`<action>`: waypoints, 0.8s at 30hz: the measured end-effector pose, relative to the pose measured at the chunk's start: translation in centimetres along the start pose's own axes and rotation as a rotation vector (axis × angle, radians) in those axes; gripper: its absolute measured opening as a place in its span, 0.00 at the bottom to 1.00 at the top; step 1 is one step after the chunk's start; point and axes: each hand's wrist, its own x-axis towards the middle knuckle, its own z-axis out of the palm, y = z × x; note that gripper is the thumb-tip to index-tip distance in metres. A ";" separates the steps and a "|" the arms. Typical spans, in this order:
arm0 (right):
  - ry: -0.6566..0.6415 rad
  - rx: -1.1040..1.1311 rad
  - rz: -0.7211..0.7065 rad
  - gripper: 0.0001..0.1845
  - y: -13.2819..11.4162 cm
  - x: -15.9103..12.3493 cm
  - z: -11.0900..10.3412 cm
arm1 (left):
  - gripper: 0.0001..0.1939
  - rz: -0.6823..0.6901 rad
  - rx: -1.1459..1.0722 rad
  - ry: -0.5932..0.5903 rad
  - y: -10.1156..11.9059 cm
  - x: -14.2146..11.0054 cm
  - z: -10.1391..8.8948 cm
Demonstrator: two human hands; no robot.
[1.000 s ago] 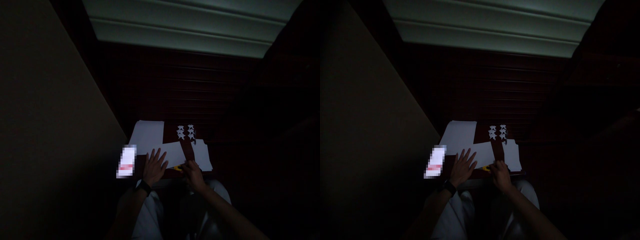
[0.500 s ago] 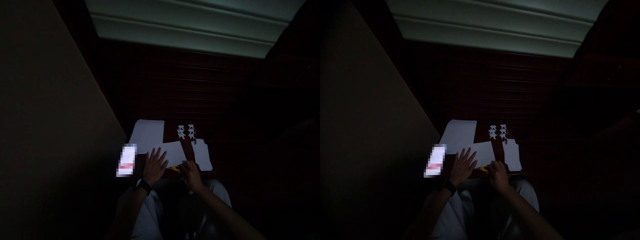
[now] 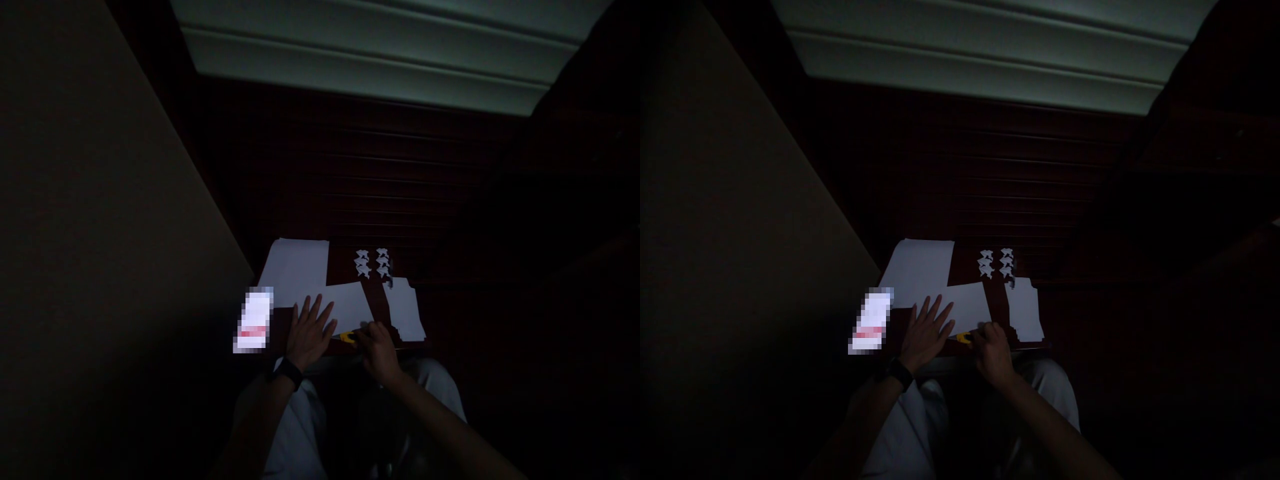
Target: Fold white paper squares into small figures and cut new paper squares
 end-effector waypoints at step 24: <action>-0.005 -0.003 0.000 0.17 1.1 -0.1 -0.7 | 0.24 -0.005 -0.022 0.023 -3.0 -0.4 -0.2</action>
